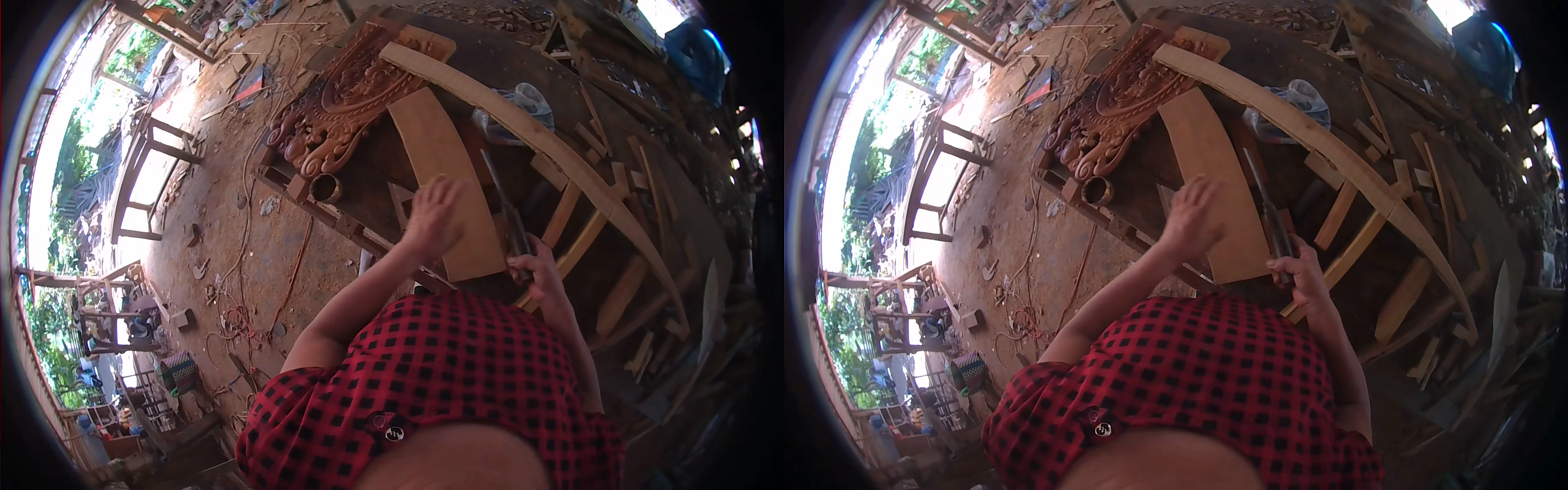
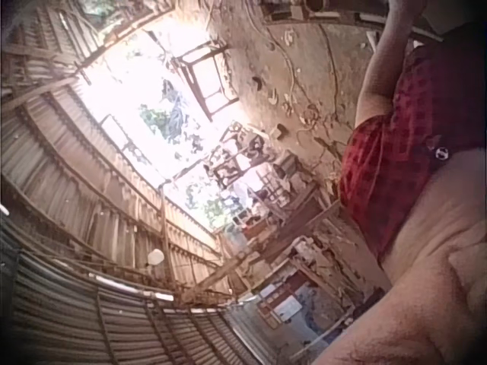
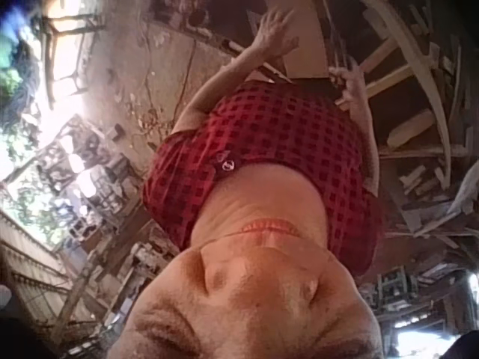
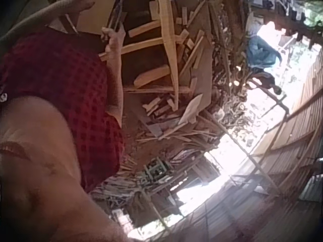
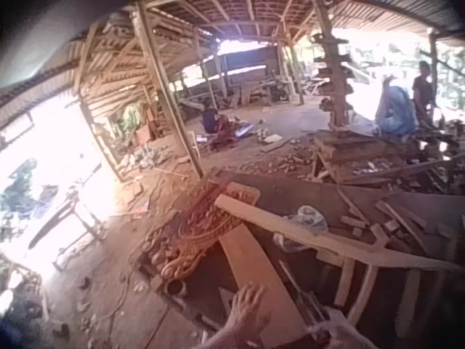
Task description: The person rearranges pieces of wood on a workbench. They then carve into a piece of wood using a chisel and a wooden block as a mallet.
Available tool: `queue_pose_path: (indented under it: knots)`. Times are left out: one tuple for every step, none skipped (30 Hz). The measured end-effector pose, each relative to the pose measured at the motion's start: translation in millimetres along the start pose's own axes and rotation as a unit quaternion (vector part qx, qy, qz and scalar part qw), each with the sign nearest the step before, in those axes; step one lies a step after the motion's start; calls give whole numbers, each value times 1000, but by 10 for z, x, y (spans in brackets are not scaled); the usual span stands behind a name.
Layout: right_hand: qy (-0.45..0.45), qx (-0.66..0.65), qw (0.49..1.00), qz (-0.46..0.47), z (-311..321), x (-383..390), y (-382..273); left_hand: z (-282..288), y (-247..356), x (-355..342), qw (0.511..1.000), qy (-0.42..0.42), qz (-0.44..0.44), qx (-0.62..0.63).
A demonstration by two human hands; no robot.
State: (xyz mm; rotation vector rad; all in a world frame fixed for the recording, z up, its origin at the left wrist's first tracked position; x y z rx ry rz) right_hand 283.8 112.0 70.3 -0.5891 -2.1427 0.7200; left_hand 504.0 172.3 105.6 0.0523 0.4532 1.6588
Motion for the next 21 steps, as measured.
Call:
queue_pose_path:
  knots:
    - [8,-11,999,31,53,61,-70,-123,-285,109,998,-13,54,-8]
    - [38,6,998,44,140,63,-92,-236,-560,231,993,-25,111,-19]
    - [45,4,998,46,220,72,-97,-273,-718,325,983,-105,144,-52]
    - [83,34,995,50,313,61,-94,-310,-841,413,963,-183,176,-86]
    - [120,63,989,53,417,46,-82,-347,-882,440,964,-184,172,-85]
    - [120,75,988,53,470,30,-36,-380,-943,490,954,-207,188,-105]
    - [122,75,988,53,507,24,10,-417,-1000,527,943,-229,205,-125]
    - [125,61,990,39,537,18,59,-451,-1052,512,943,-230,205,-124]
    - [127,48,991,22,546,14,120,-487,-1117,492,941,-235,209,-127]
    - [127,48,990,21,564,-7,180,-522,-1178,471,939,-238,213,-129]
    - [131,46,990,1,593,-45,277,-606,-1278,479,939,-239,214,-128]
    - [133,46,990,-20,608,-89,346,-698,-1395,488,947,-218,195,-136]
    - [136,46,989,-20,608,-110,387,-711,-1431,462,954,-198,173,-144]
    - [141,48,989,-15,591,-127,427,-729,-1479,468,955,-199,171,-141]
    - [150,47,988,-9,589,-126,462,-704,-1470,433,958,-202,153,-133]
    - [157,44,987,-7,591,-123,482,-678,-1465,396,961,-205,135,-124]
    - [160,48,986,-14,592,-126,495,-652,-1478,359,962,-207,128,-121]
    - [160,51,985,-21,600,-145,510,-614,-1519,334,958,-220,128,-135]
    - [167,49,985,-18,620,-146,509,-581,-1571,310,953,-231,127,-147]
    - [170,70,983,-20,650,-157,511,-670,-1738,278,949,-224,130,-178]
    - [173,92,980,-24,690,-168,503,-674,-1844,230,948,-213,131,-199]
Point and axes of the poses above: each hand's wrist, its own x-axis away from the middle knuckle, its own z-axis out of the back of the hand, y = z × x, the point moved 4 cm from there along -x, towards the middle knuckle, and after that the axes turned 12 degrees about -x, right-handed, at the moved point
